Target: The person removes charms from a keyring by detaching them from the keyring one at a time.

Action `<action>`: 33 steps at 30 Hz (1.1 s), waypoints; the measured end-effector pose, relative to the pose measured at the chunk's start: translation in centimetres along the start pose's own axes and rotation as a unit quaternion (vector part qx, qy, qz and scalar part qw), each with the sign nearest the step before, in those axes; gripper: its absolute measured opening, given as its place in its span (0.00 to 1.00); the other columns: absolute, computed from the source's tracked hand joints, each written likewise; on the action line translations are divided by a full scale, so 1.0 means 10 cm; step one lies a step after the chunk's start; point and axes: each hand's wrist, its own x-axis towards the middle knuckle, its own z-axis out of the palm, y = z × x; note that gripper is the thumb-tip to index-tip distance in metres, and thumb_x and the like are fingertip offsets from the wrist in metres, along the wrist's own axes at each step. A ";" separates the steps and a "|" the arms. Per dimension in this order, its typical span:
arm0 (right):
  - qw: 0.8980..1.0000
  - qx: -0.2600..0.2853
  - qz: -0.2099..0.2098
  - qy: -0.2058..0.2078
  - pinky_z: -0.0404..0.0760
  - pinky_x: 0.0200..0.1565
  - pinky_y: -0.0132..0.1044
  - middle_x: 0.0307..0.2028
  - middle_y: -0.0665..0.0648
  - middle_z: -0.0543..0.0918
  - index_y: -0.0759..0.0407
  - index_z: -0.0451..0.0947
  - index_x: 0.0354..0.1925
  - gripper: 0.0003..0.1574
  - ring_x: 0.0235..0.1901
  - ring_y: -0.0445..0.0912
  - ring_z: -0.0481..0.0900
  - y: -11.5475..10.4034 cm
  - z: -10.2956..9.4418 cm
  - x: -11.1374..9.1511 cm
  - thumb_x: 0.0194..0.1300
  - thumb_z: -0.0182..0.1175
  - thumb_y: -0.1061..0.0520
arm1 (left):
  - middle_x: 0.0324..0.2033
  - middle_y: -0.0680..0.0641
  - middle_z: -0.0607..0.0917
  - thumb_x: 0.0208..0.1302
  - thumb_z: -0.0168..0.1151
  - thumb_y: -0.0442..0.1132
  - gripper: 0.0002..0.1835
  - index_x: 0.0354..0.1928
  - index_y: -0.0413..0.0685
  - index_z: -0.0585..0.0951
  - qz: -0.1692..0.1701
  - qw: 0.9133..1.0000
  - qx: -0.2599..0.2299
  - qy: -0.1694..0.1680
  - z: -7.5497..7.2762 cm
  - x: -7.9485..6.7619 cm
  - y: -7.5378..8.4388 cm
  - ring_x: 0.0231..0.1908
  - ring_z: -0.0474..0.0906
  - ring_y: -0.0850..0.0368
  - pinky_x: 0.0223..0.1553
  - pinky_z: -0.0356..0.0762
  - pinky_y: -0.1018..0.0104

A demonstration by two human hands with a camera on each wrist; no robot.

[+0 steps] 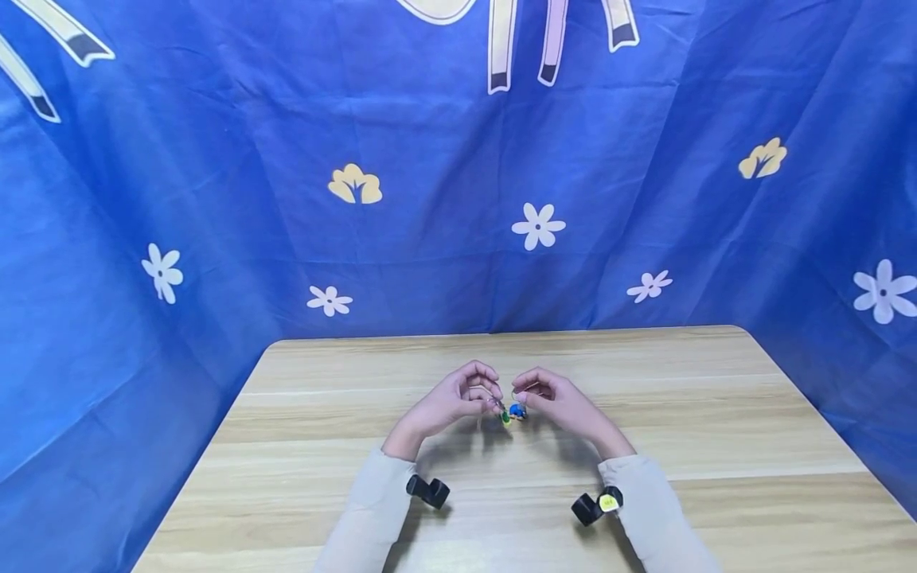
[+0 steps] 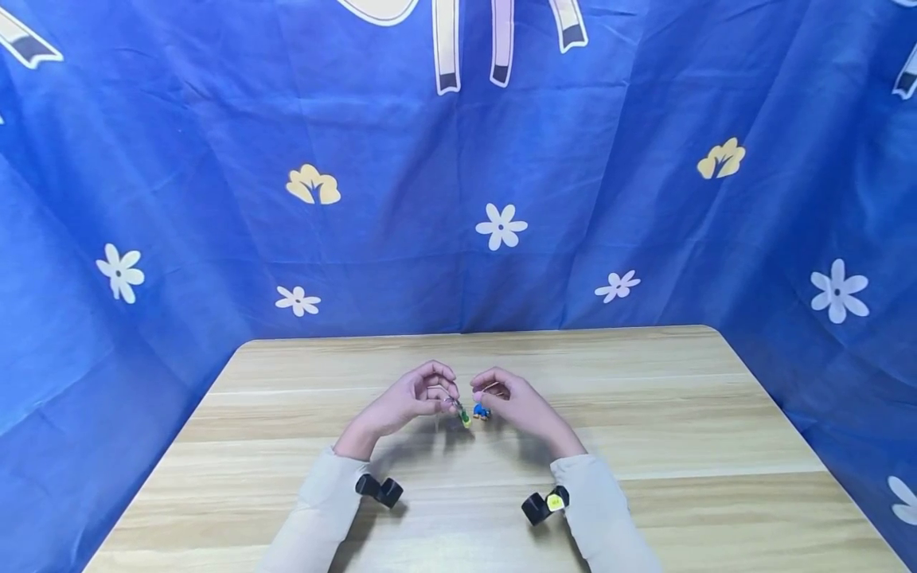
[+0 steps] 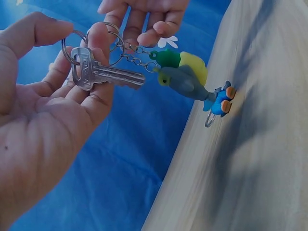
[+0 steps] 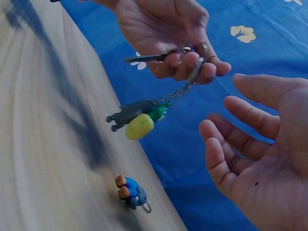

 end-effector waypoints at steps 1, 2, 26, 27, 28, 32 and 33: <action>1.000 0.002 -0.002 -0.006 0.79 0.47 0.30 0.51 0.72 0.77 0.73 0.71 0.54 0.22 0.45 0.42 0.79 0.00 0.01 -0.01 0.68 0.56 0.59 | 0.42 0.49 0.77 0.56 0.55 0.23 0.21 0.53 0.40 0.66 0.002 1.000 0.000 0.000 0.00 0.00 0.00 0.38 0.81 0.63 0.50 0.81 0.64; 1.000 0.004 -0.002 -0.011 0.79 0.47 0.30 0.51 0.71 0.77 0.73 0.70 0.55 0.22 0.44 0.41 0.79 0.00 0.02 -0.02 0.67 0.56 0.59 | 0.42 0.49 0.77 0.56 0.55 0.23 0.21 0.53 0.40 0.66 0.004 1.000 0.000 0.000 0.01 0.00 0.00 0.38 0.80 0.63 0.50 0.81 0.63; 0.997 0.044 0.021 -0.053 0.79 0.46 0.30 0.46 0.64 0.80 0.69 0.71 0.53 0.22 0.41 0.40 0.79 0.04 0.21 -0.07 0.65 0.60 0.58 | 0.46 0.48 0.75 0.56 0.55 0.24 0.28 0.60 0.36 0.61 0.021 0.999 0.019 -0.022 0.07 -0.02 -0.02 0.41 0.78 0.61 0.48 0.79 0.67; 0.997 0.045 0.021 -0.052 0.79 0.46 0.30 0.45 0.64 0.80 0.69 0.71 0.53 0.22 0.41 0.40 0.79 0.04 0.21 -0.07 0.65 0.60 0.58 | 0.46 0.48 0.75 0.56 0.54 0.24 0.29 0.60 0.36 0.61 0.020 0.999 0.020 -0.022 0.07 -0.01 -0.02 0.42 0.78 0.61 0.49 0.79 0.67; 0.997 0.046 0.020 -0.052 0.79 0.46 0.30 0.45 0.64 0.80 0.70 0.71 0.53 0.22 0.41 0.40 0.79 0.04 0.21 -0.07 0.65 0.60 0.58 | 0.46 0.49 0.75 0.56 0.54 0.24 0.29 0.61 0.35 0.61 0.020 0.999 0.020 -0.021 0.07 -0.01 -0.02 0.42 0.78 0.61 0.49 0.79 0.67; 0.998 0.048 0.018 -0.049 0.79 0.47 0.30 0.44 0.64 0.80 0.70 0.71 0.52 0.21 0.42 0.40 0.79 0.03 0.21 -0.08 0.65 0.60 0.59 | 0.46 0.50 0.76 0.56 0.55 0.25 0.30 0.62 0.30 0.58 0.023 0.999 0.023 -0.023 0.07 -0.01 -0.03 0.42 0.78 0.62 0.48 0.79 0.67; 0.998 0.048 0.017 -0.048 0.79 0.47 0.29 0.44 0.65 0.80 0.70 0.71 0.52 0.21 0.42 0.40 0.79 0.03 0.20 -0.08 0.65 0.60 0.59 | 0.46 0.50 0.76 0.57 0.54 0.25 0.31 0.62 0.29 0.57 0.024 0.999 0.024 -0.023 0.07 -0.01 -0.03 0.42 0.78 0.62 0.48 0.79 0.67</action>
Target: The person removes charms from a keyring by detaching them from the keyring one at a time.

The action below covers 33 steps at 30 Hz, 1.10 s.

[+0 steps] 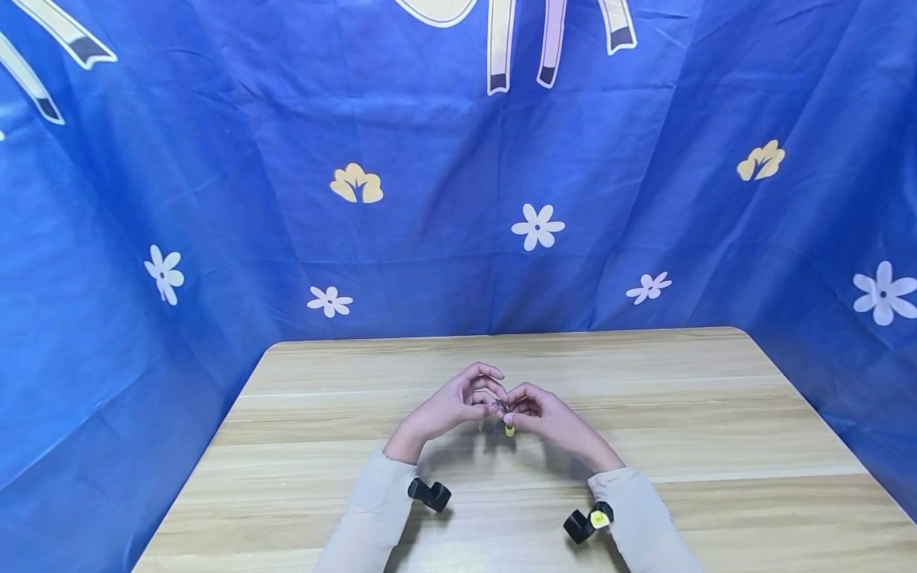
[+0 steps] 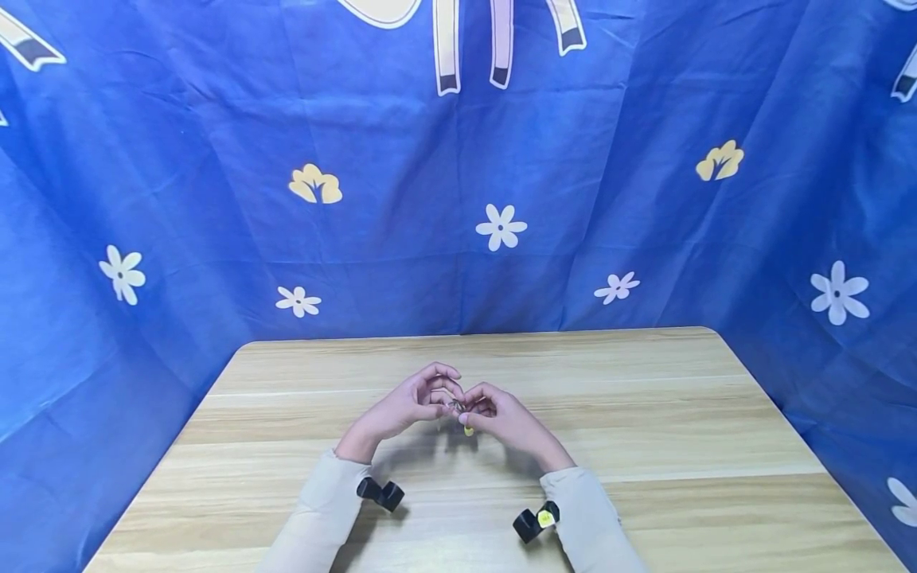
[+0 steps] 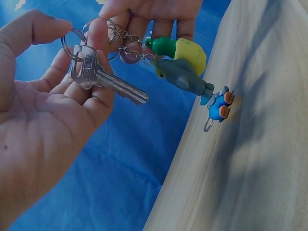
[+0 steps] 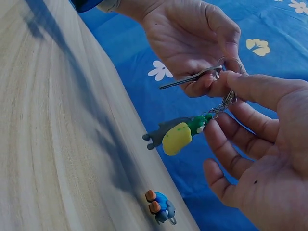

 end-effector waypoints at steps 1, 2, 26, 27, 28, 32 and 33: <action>1.000 -0.001 -0.001 0.001 0.79 0.47 0.29 0.44 0.65 0.80 0.70 0.70 0.51 0.21 0.42 0.41 0.78 0.00 0.00 0.00 0.65 0.60 0.59 | 0.46 0.50 0.76 0.57 0.54 0.24 0.31 0.62 0.28 0.56 0.001 1.000 0.000 -0.001 0.00 0.00 0.00 0.43 0.78 0.62 0.48 0.79 0.68; 1.000 0.000 -0.002 0.001 0.79 0.47 0.29 0.43 0.65 0.80 0.70 0.70 0.50 0.20 0.42 0.41 0.79 0.00 0.00 0.00 0.65 0.60 0.59 | 0.46 0.49 0.76 0.57 0.54 0.24 0.32 0.62 0.26 0.55 0.002 1.000 0.000 -0.001 0.00 0.00 -0.01 0.43 0.78 0.62 0.48 0.79 0.68; 1.000 -0.010 0.015 0.025 0.79 0.48 0.35 0.40 0.62 0.82 0.68 0.76 0.42 0.13 0.41 0.47 0.81 0.00 0.02 -0.01 0.67 0.57 0.58 | 0.42 0.50 0.78 0.56 0.57 0.23 0.30 0.61 0.28 0.60 -0.033 0.999 0.012 0.004 0.02 0.04 -0.06 0.37 0.80 0.65 0.42 0.79 0.74; 0.999 -0.013 0.016 0.025 0.79 0.48 0.35 0.40 0.62 0.83 0.68 0.76 0.42 0.12 0.41 0.48 0.81 0.00 0.03 -0.01 0.67 0.57 0.58 | 0.42 0.50 0.78 0.56 0.58 0.23 0.29 0.60 0.28 0.60 -0.035 0.999 0.014 0.003 0.02 0.04 -0.06 0.37 0.80 0.65 0.41 0.79 0.74; 0.999 -0.016 0.018 0.025 0.79 0.47 0.35 0.39 0.61 0.83 0.68 0.77 0.42 0.12 0.41 0.48 0.81 0.00 0.03 -0.01 0.67 0.57 0.58 | 0.42 0.50 0.78 0.56 0.57 0.23 0.29 0.60 0.29 0.60 -0.036 0.999 0.017 0.002 0.03 0.04 -0.06 0.36 0.80 0.65 0.40 0.79 0.74; 0.999 -0.026 0.019 0.029 0.79 0.46 0.31 0.39 0.59 0.83 0.67 0.77 0.41 0.11 0.40 0.47 0.81 0.00 0.04 -0.01 0.67 0.57 0.59 | 0.41 0.49 0.78 0.56 0.57 0.23 0.28 0.60 0.31 0.62 -0.039 0.999 0.028 0.004 0.04 0.04 -0.05 0.35 0.80 0.64 0.39 0.79 0.74; 0.999 -0.027 0.018 0.030 0.78 0.46 0.31 0.39 0.59 0.83 0.67 0.77 0.40 0.10 0.40 0.46 0.81 0.00 0.04 -0.01 0.66 0.57 0.59 | 0.42 0.49 0.78 0.57 0.57 0.23 0.28 0.60 0.31 0.62 -0.040 0.999 0.031 0.004 0.04 0.04 -0.05 0.35 0.80 0.64 0.39 0.79 0.74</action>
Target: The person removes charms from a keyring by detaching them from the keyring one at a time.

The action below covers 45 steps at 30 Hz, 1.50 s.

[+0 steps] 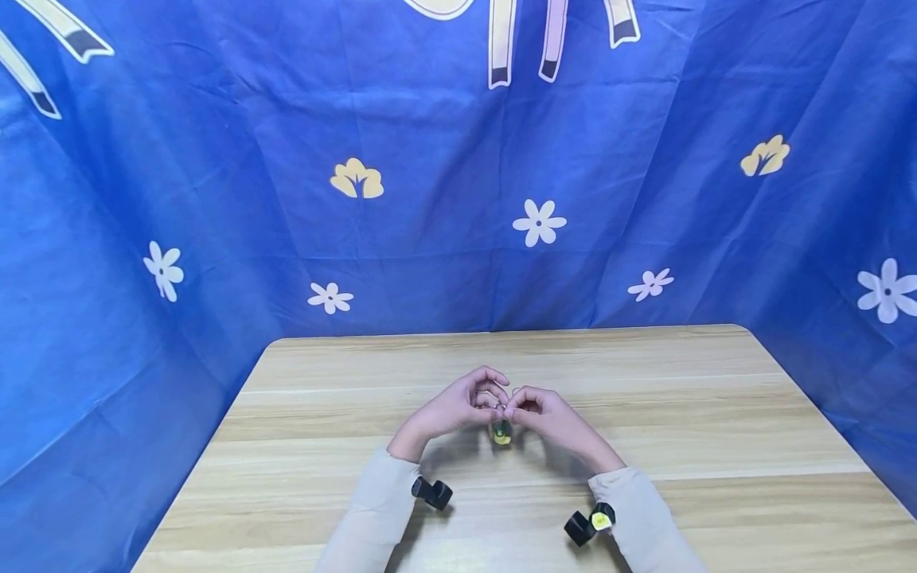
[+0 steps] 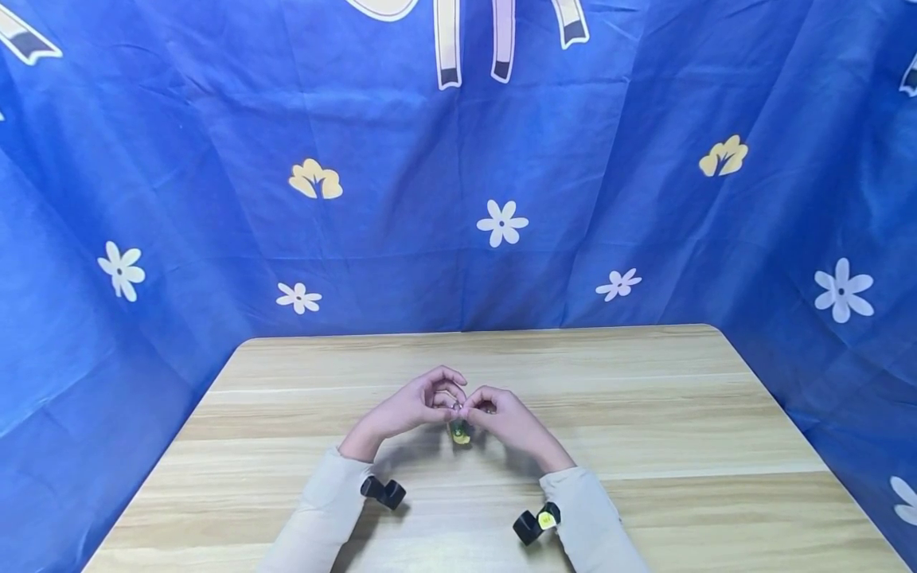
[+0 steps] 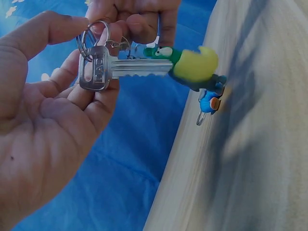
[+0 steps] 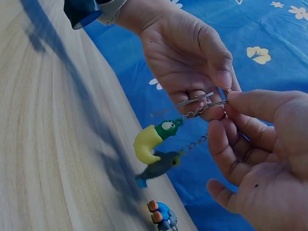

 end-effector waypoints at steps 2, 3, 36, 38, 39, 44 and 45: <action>1.000 -0.001 -0.003 0.001 0.78 0.46 0.30 0.39 0.59 0.82 0.67 0.77 0.40 0.10 0.39 0.47 0.81 0.00 0.00 0.00 0.66 0.57 0.59 | 0.42 0.47 0.78 0.57 0.57 0.24 0.28 0.60 0.29 0.62 -0.001 1.000 0.009 0.003 0.00 0.00 0.00 0.36 0.80 0.65 0.40 0.79 0.74; 1.000 0.000 -0.006 0.000 0.78 0.45 0.30 0.39 0.59 0.82 0.67 0.77 0.40 0.10 0.39 0.47 0.81 0.00 -0.01 0.00 0.66 0.57 0.59 | 0.42 0.45 0.79 0.57 0.57 0.24 0.28 0.60 0.28 0.62 -0.001 1.000 0.016 0.006 -0.01 0.00 0.00 0.36 0.80 0.65 0.41 0.79 0.73; 0.999 0.035 0.003 0.028 0.72 0.56 0.45 0.39 0.56 0.78 0.67 0.69 0.43 0.13 0.44 0.44 0.76 -0.08 -0.09 -0.02 0.73 0.48 0.56 | 0.41 0.36 0.84 0.58 0.59 0.29 0.19 0.53 0.32 0.75 -0.014 0.996 0.087 -0.009 -0.02 -0.02 0.02 0.40 0.82 0.46 0.42 0.81 0.69; 0.999 0.037 0.003 0.029 0.71 0.57 0.47 0.39 0.55 0.78 0.67 0.69 0.42 0.13 0.44 0.44 0.77 -0.08 -0.10 -0.02 0.73 0.47 0.56 | 0.40 0.35 0.84 0.58 0.59 0.30 0.19 0.52 0.32 0.76 -0.007 0.996 0.092 -0.007 -0.02 -0.02 0.02 0.38 0.82 0.53 0.41 0.81 0.71; 0.999 0.040 0.004 0.029 0.71 0.58 0.46 0.38 0.54 0.77 0.66 0.69 0.42 0.13 0.44 0.44 0.77 -0.08 -0.10 -0.02 0.73 0.47 0.56 | 0.40 0.35 0.83 0.59 0.59 0.30 0.18 0.52 0.32 0.76 -0.004 0.996 0.093 -0.006 -0.01 -0.02 0.03 0.37 0.81 0.56 0.41 0.80 0.71; 0.998 0.051 0.007 0.026 0.69 0.59 0.44 0.36 0.52 0.80 0.65 0.68 0.42 0.12 0.45 0.44 0.79 -0.08 -0.10 -0.02 0.74 0.45 0.55 | 0.42 0.38 0.82 0.60 0.59 0.32 0.15 0.50 0.36 0.78 0.022 0.990 0.140 0.006 -0.01 -0.01 0.03 0.40 0.77 0.61 0.51 0.76 0.61; 0.998 0.055 0.007 0.024 0.69 0.58 0.43 0.36 0.51 0.81 0.64 0.67 0.42 0.12 0.45 0.45 0.79 -0.08 -0.10 -0.02 0.74 0.45 0.55 | 0.42 0.40 0.82 0.61 0.59 0.33 0.15 0.50 0.38 0.78 0.026 0.988 0.154 0.010 -0.01 -0.02 0.03 0.42 0.76 0.61 0.54 0.73 0.58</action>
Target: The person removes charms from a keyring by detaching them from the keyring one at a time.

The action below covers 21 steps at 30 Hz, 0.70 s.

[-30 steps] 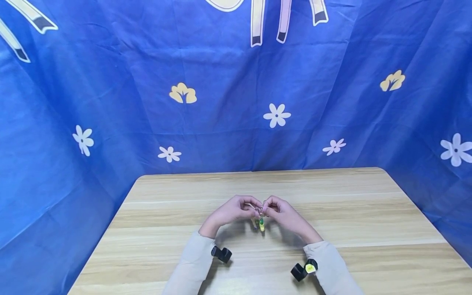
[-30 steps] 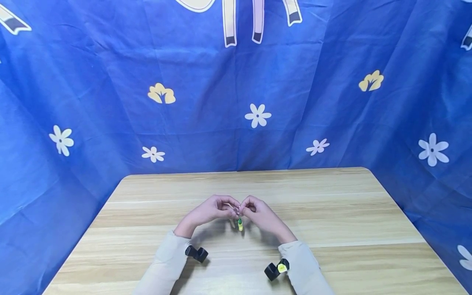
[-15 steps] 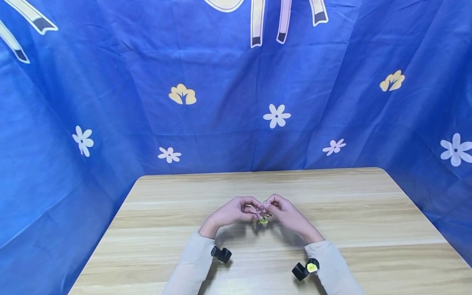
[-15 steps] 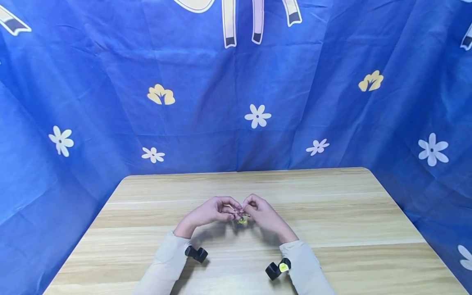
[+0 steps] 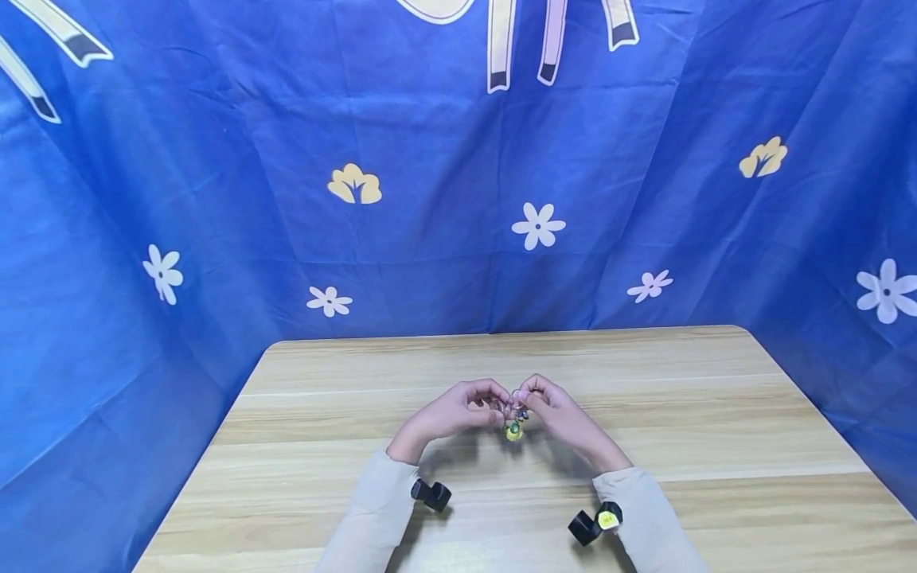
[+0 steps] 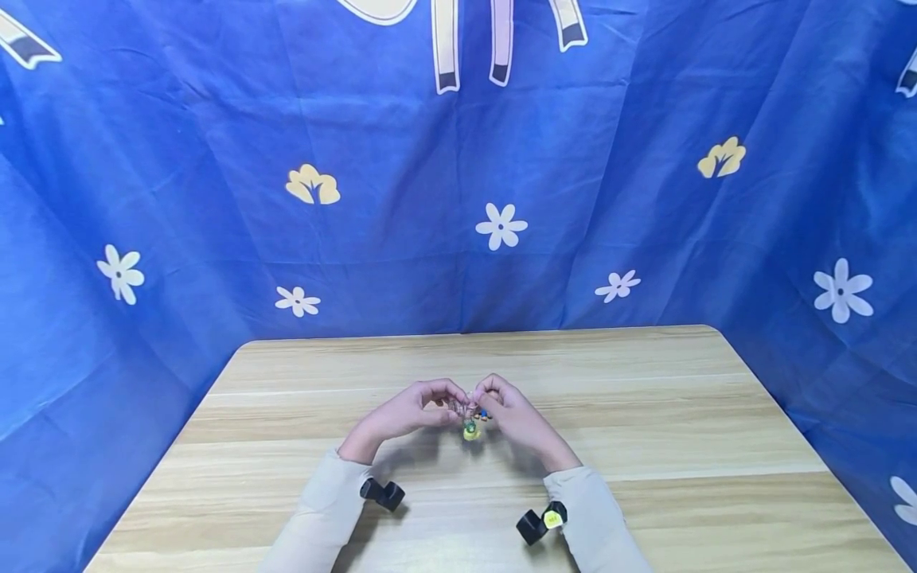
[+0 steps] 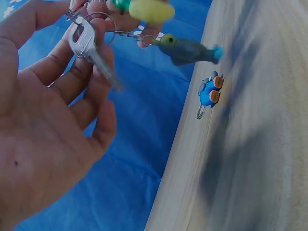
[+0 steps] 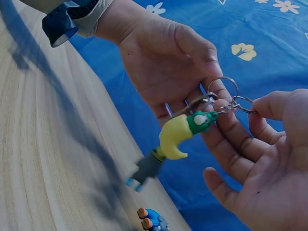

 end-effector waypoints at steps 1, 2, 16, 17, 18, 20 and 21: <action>1.000 0.004 -0.001 -0.003 0.70 0.57 0.43 0.35 0.51 0.81 0.64 0.67 0.41 0.12 0.44 0.45 0.80 0.00 0.00 0.00 0.74 0.45 0.55 | 0.42 0.41 0.83 0.61 0.60 0.34 0.14 0.49 0.39 0.79 0.002 1.000 0.014 0.005 0.00 0.00 0.00 0.43 0.75 0.60 0.55 0.71 0.55; 1.000 0.010 0.000 -0.006 0.71 0.56 0.42 0.34 0.51 0.81 0.63 0.67 0.41 0.12 0.43 0.45 0.80 0.00 0.00 -0.01 0.74 0.44 0.55 | 0.43 0.42 0.83 0.62 0.60 0.36 0.14 0.49 0.41 0.80 0.004 1.000 0.025 0.010 0.00 0.00 0.00 0.44 0.75 0.60 0.56 0.70 0.53; 0.996 0.062 -0.029 -0.048 0.78 0.47 0.38 0.33 0.50 0.79 0.63 0.66 0.43 0.10 0.38 0.40 0.80 -0.01 -0.01 -0.02 0.75 0.45 0.56 | 0.40 0.36 0.83 0.59 0.57 0.34 0.16 0.49 0.35 0.76 0.010 1.000 -0.021 0.020 0.00 -0.01 0.03 0.42 0.79 0.57 0.51 0.75 0.63; 0.996 0.062 -0.033 -0.048 0.78 0.47 0.38 0.33 0.50 0.79 0.64 0.66 0.43 0.10 0.37 0.40 0.80 -0.01 -0.01 -0.02 0.75 0.45 0.56 | 0.40 0.36 0.83 0.59 0.57 0.34 0.17 0.50 0.34 0.75 0.011 0.999 -0.027 0.017 0.01 -0.01 0.03 0.42 0.79 0.54 0.50 0.75 0.64; 0.996 0.062 -0.034 -0.048 0.78 0.48 0.38 0.33 0.50 0.79 0.64 0.66 0.43 0.10 0.37 0.40 0.80 -0.01 -0.01 -0.02 0.75 0.45 0.56 | 0.40 0.34 0.82 0.60 0.57 0.34 0.17 0.51 0.33 0.75 0.012 0.999 -0.034 0.014 0.01 -0.01 0.03 0.42 0.80 0.51 0.49 0.76 0.66; 0.996 0.062 -0.037 -0.047 0.78 0.48 0.38 0.33 0.50 0.80 0.64 0.66 0.42 0.10 0.36 0.40 0.80 0.00 -0.01 -0.02 0.75 0.45 0.57 | 0.40 0.33 0.82 0.60 0.57 0.33 0.18 0.52 0.33 0.74 0.015 0.999 -0.044 0.009 0.01 -0.01 0.03 0.42 0.80 0.48 0.48 0.77 0.68; 0.996 0.061 -0.039 -0.046 0.77 0.48 0.38 0.33 0.49 0.80 0.63 0.66 0.42 0.09 0.35 0.40 0.80 0.00 -0.01 -0.02 0.75 0.45 0.57 | 0.40 0.34 0.82 0.61 0.57 0.33 0.18 0.53 0.33 0.74 0.015 0.999 -0.049 0.008 0.02 -0.01 0.02 0.42 0.80 0.48 0.47 0.77 0.69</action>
